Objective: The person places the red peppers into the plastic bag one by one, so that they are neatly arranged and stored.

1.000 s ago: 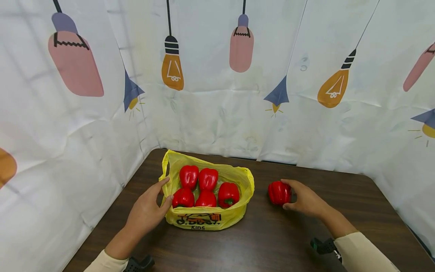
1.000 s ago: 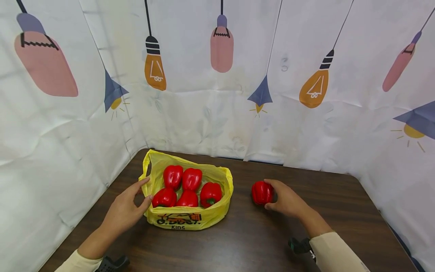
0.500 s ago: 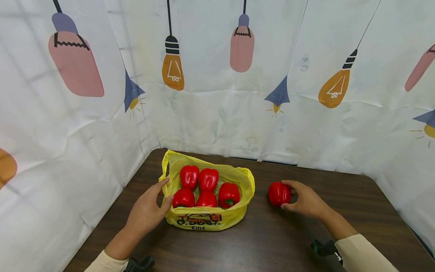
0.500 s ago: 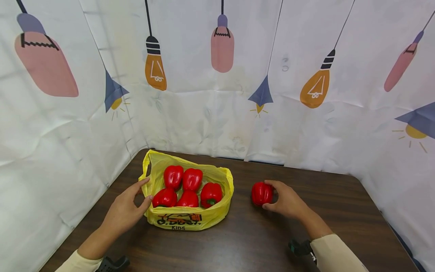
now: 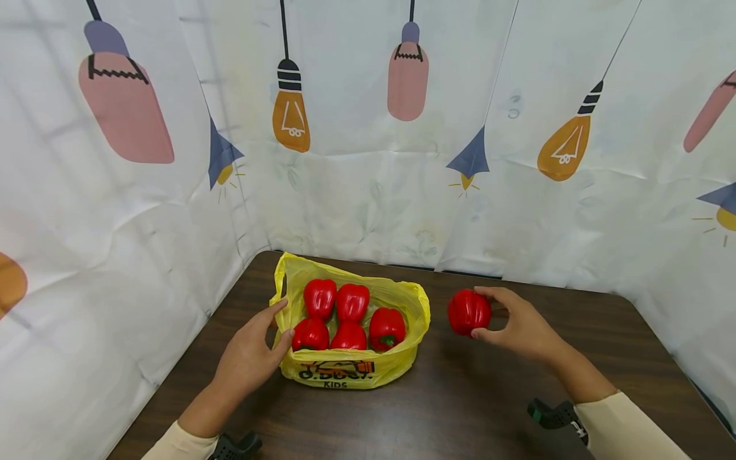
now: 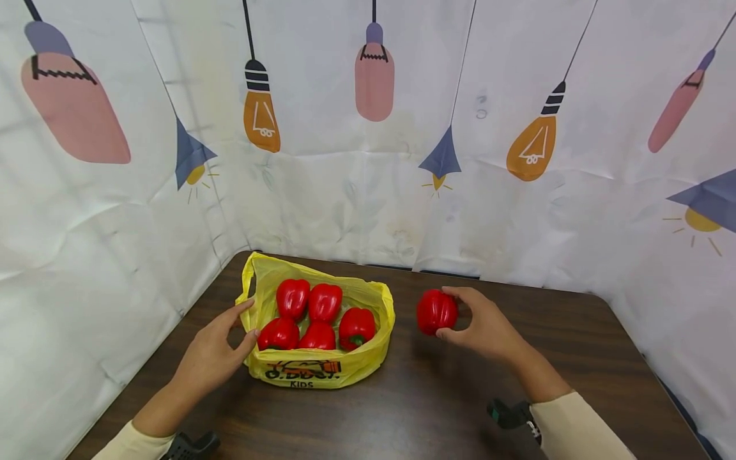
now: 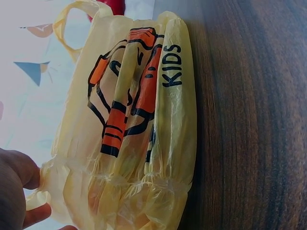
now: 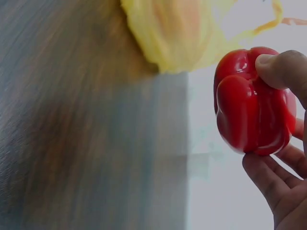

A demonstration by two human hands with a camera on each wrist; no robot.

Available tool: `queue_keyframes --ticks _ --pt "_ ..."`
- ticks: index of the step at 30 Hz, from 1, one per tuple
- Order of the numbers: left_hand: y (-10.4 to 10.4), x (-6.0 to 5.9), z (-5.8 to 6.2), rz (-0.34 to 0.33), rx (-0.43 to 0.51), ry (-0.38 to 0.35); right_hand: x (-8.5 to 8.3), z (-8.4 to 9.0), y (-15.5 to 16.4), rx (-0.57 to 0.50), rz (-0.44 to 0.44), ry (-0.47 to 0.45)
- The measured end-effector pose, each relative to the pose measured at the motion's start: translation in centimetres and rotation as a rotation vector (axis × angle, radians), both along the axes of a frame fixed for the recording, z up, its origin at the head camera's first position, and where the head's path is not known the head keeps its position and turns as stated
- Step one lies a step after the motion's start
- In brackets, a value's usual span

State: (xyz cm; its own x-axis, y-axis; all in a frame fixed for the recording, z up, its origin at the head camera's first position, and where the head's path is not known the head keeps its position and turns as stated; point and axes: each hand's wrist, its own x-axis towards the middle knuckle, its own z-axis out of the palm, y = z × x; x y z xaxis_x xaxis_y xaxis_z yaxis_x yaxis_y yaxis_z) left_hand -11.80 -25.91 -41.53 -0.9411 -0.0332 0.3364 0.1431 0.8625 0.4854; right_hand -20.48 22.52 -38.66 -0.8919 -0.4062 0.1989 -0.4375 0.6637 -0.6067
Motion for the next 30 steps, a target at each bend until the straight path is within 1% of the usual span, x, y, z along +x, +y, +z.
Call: queue_keyframes --ticks 4,11,15,21,26,30 --pt "0.0 0.0 -0.1 0.003 -0.001 -0.001 0.3 1.5 -0.4 -0.001 0.017 0.044" --pt "0.1 0.1 0.1 -0.007 0.003 0.001 0.6 4.0 -1.3 -0.002 0.044 0.134" --pt "0.1 0.1 0.2 -0.010 0.006 -0.004 0.9 5.4 -1.8 -0.009 0.049 0.159" --pt "0.1 0.1 0.2 -0.014 0.009 0.005 1.0 7.2 -2.9 -0.059 0.075 0.179" --pt "0.2 0.1 0.1 -0.016 0.009 0.020 1.0 8.4 -4.4 -0.096 0.131 0.205" --pt "0.2 0.0 0.1 -0.015 0.011 0.027 1.1 9.2 -6.0 -0.114 0.194 0.232"
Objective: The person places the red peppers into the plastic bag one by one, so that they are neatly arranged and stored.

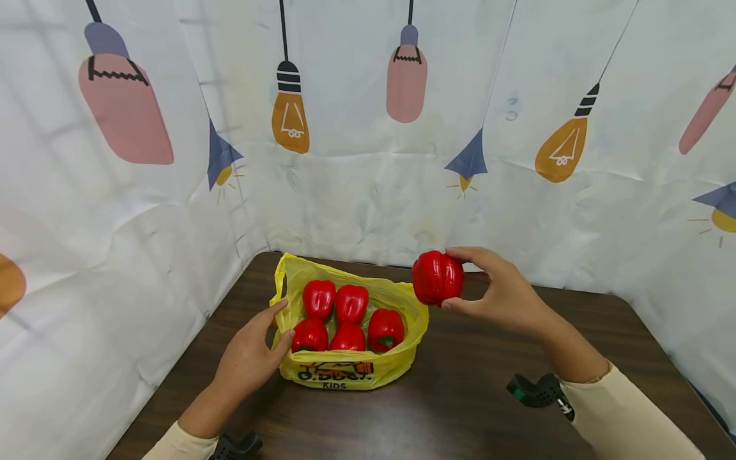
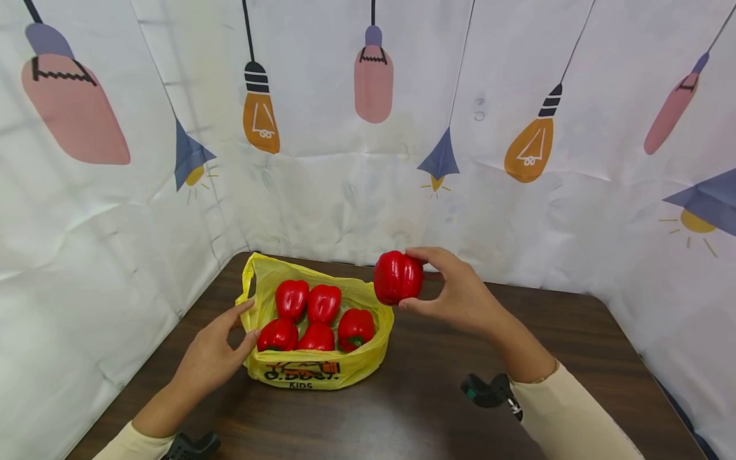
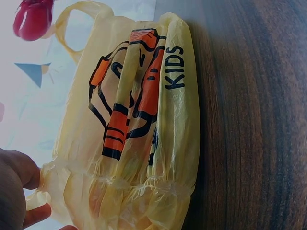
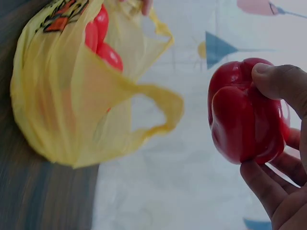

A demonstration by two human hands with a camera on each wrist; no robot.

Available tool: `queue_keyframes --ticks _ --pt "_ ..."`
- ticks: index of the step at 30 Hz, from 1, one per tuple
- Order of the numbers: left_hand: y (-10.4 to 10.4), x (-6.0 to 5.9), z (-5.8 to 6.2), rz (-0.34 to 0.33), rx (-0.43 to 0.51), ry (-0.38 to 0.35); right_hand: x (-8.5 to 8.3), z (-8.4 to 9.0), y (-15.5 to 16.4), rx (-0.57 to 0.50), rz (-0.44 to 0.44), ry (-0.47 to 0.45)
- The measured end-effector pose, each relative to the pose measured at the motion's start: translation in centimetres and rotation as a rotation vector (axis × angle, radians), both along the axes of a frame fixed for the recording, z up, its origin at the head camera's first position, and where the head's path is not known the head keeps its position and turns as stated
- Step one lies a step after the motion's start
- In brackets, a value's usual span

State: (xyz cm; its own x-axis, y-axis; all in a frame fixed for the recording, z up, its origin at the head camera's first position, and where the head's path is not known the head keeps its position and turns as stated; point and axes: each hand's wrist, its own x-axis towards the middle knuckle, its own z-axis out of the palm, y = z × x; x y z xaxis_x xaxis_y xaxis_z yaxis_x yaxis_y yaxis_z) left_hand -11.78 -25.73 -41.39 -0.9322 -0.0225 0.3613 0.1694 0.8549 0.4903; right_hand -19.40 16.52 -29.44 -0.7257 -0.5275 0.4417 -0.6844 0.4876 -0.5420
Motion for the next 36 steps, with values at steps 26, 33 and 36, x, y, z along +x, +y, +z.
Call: queue_keyframes --ticks 26,33,36 --pt "0.0 0.2 0.2 0.004 -0.003 -0.010 -0.7 -0.6 -7.6 0.038 0.159 -0.173" --pt "0.1 -0.1 0.2 -0.002 -0.001 0.005 -1.5 -1.3 -8.9 0.109 0.132 -0.189" --pt "0.1 -0.1 0.1 -0.004 -0.001 0.003 -2.0 -1.7 -9.2 0.135 0.121 -0.211"
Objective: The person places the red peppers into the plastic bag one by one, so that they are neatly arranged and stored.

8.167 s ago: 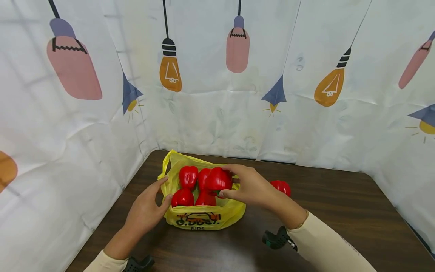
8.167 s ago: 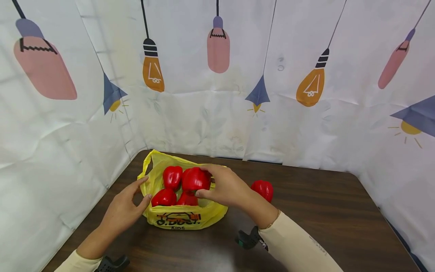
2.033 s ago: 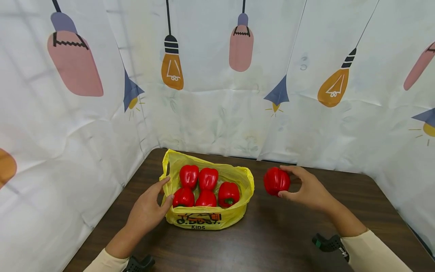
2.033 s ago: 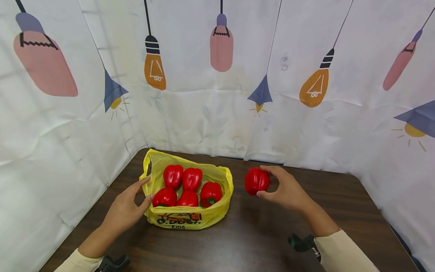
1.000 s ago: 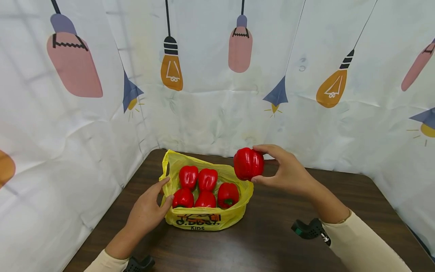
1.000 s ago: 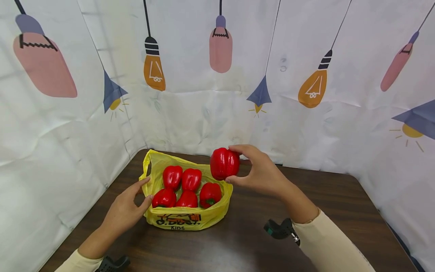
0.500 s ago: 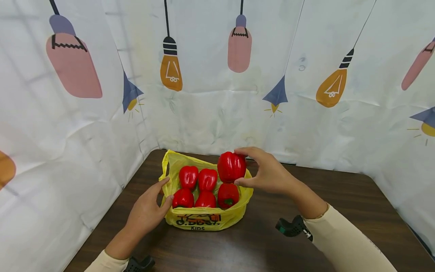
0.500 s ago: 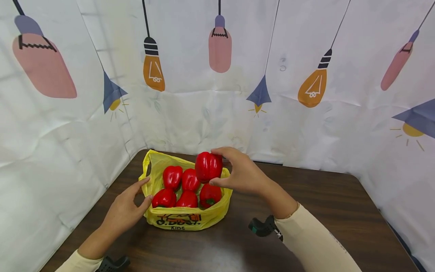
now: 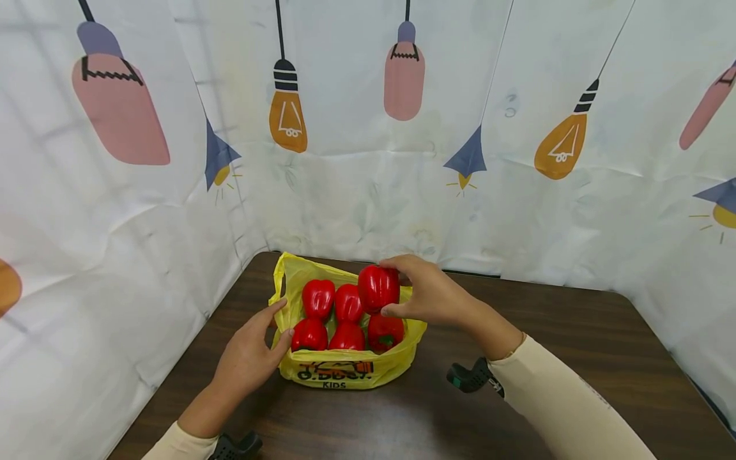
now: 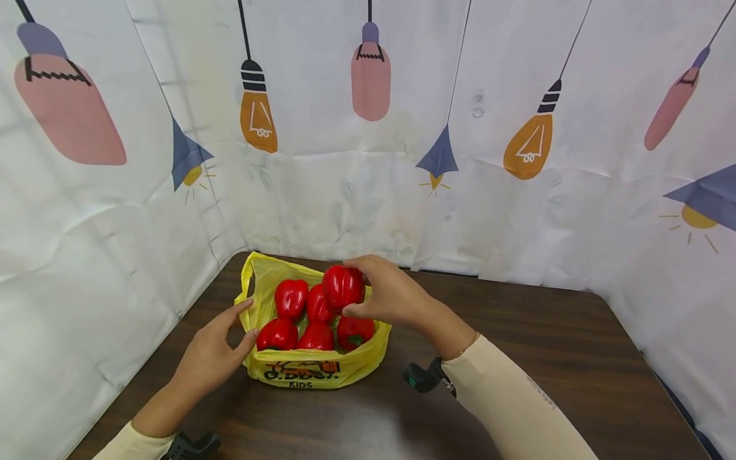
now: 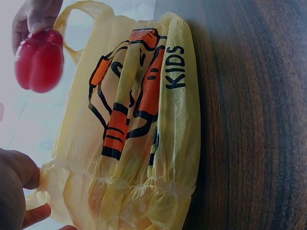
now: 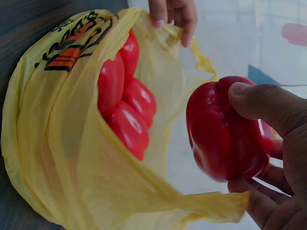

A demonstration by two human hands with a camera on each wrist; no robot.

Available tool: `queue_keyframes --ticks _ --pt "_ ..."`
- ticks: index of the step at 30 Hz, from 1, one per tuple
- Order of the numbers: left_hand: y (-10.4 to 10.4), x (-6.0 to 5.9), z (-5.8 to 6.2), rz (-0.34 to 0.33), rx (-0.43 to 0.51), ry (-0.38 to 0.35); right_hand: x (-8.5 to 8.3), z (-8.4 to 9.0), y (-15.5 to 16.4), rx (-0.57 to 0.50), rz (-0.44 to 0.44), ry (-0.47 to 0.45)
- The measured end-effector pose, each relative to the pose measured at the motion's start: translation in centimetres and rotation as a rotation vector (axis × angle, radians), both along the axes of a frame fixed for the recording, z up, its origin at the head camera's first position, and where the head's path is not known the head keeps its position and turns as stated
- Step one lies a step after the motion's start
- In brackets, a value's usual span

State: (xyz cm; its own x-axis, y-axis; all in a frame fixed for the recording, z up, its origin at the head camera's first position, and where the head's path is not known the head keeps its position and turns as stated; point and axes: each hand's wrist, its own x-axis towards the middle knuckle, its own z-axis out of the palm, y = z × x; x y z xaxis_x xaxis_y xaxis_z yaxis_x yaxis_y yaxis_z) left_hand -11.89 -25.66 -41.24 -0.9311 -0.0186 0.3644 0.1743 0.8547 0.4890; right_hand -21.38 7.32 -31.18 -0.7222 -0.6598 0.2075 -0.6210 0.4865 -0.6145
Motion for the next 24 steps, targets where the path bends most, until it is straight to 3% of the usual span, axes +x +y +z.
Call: queue_keyframes --ticks 12,24 --pt "0.1 0.1 0.0 0.005 0.002 -0.013 -2.0 -1.7 -0.8 0.199 -0.094 0.081" --pt "0.2 0.1 0.2 0.008 0.007 -0.018 -3.2 -3.1 -1.7 0.296 -0.144 0.100"
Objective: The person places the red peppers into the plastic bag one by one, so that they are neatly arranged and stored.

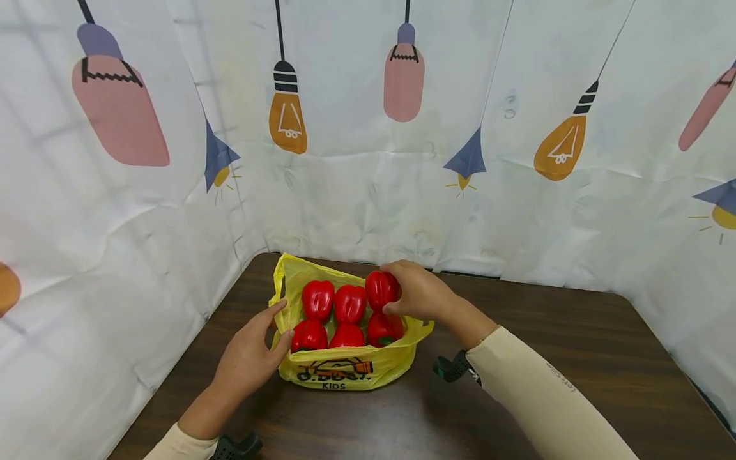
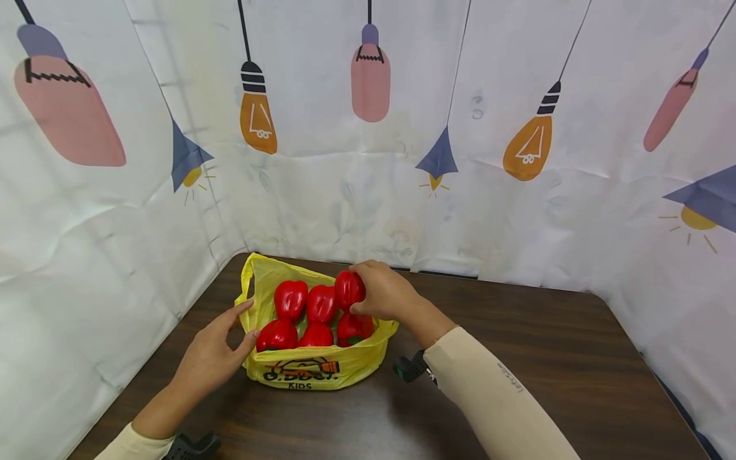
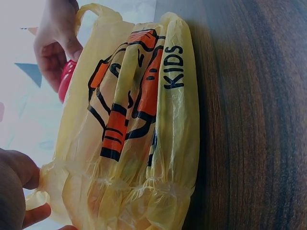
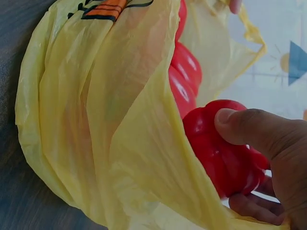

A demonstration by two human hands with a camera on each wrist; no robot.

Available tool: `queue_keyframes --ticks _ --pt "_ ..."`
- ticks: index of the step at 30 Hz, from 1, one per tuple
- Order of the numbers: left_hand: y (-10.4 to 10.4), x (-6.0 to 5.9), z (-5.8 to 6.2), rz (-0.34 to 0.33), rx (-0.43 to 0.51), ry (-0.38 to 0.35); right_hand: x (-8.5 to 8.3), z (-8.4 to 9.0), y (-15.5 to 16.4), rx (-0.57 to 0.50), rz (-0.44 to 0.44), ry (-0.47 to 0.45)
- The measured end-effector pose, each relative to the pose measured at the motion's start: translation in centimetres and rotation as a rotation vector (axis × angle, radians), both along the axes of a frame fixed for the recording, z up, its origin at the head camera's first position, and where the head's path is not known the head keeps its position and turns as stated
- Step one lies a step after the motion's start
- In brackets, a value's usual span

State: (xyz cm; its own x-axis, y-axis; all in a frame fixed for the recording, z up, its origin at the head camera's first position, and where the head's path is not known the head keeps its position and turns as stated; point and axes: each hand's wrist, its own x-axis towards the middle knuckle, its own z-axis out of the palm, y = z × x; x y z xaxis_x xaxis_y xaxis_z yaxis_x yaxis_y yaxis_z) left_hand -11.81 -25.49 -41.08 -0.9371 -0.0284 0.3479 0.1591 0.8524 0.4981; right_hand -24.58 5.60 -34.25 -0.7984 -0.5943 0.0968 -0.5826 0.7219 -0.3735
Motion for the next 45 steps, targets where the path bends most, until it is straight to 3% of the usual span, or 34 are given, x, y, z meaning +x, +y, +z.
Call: queue_keyframes --ticks 9,19,35,45 --pt "-0.1 0.0 -0.2 0.003 -0.005 0.008 -0.7 -0.2 -0.4 0.028 -0.037 0.010" --pt "-0.2 0.0 -0.3 -0.005 0.014 -0.001 -1.3 -2.1 -0.7 0.154 -0.056 0.053" --pt "-0.3 -0.2 -0.7 0.001 0.010 -0.003 -1.8 -2.0 -0.5 0.183 -0.035 -0.097" --pt "-0.3 -0.1 -0.5 0.015 0.010 -0.024 -1.6 -0.7 0.1 0.163 -0.034 -0.021"
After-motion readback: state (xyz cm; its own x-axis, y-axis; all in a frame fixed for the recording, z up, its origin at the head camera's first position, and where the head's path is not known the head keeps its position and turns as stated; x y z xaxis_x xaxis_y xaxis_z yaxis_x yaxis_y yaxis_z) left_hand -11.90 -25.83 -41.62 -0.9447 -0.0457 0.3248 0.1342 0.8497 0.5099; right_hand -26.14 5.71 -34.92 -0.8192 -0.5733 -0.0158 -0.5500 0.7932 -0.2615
